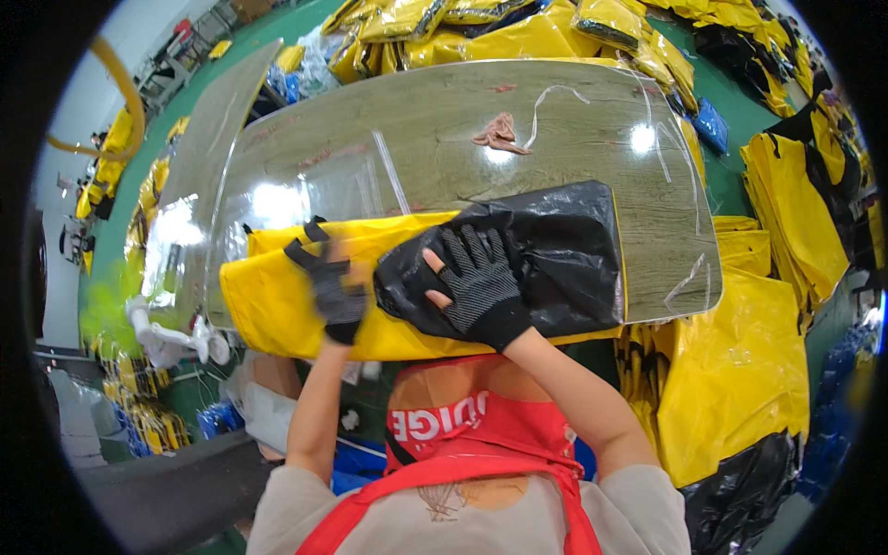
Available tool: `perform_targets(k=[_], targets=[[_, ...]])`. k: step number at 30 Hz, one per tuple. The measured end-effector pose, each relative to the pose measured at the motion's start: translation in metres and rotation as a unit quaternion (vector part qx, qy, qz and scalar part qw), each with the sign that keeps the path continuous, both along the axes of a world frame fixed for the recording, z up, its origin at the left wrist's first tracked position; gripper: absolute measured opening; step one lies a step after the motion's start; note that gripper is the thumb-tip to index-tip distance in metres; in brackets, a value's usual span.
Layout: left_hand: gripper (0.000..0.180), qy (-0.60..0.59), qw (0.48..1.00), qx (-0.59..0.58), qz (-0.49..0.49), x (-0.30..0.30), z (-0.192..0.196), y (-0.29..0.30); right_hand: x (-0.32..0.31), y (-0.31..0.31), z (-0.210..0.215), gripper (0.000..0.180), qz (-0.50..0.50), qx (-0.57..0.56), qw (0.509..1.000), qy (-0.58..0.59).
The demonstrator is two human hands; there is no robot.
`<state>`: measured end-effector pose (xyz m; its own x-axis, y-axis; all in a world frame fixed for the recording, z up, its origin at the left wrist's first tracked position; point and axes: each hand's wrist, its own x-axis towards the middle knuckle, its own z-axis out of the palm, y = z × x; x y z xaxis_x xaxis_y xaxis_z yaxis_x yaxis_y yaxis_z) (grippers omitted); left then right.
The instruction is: The person folds yellow and black plastic bags on a clear table, then places each folded bag into a clear plastic sleeve. The person repeats this process for multiple bags.
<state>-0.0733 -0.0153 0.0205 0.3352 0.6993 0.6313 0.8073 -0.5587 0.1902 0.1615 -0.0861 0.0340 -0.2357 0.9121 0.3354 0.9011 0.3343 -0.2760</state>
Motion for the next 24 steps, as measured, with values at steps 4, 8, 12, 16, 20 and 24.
perform_targets(k=[4, 8, 12, 16, 20, 24], targets=[[0.073, -0.090, 0.885, -0.231, 0.394, -0.250, -0.018, -0.005, -0.015, 0.000, 0.009, 0.057, 0.014, -0.016, 1.000, 0.001], [0.057, -0.462, 0.717, -0.510, 0.114, -0.281, -0.014, -0.024, -0.045, 0.016, -0.025, 0.061, -0.037, -0.083, 0.995, 0.037], [0.056, -0.590, 0.557, -0.583, 0.047, -0.263, 0.038, -0.039, -0.069, 0.018, -0.041, 0.057, -0.071, -0.024, 0.997, 0.004], [0.065, -0.646, 0.501, -0.568, -0.095, -0.095, 0.174, -0.054, -0.070, 0.015, -0.044, 0.049, -0.094, -0.013, 0.995, -0.035], [0.055, -0.521, 0.497, -0.630, -0.291, 0.107, 0.146, -0.059, -0.068, -0.004, -0.008, 0.044, -0.067, -0.079, 0.994, -0.020], [0.067, -0.169, 0.868, -0.405, -0.232, 0.288, -0.023, -0.068, -0.065, -0.052, -0.027, 0.044, -0.017, -0.115, 0.944, 0.309]])
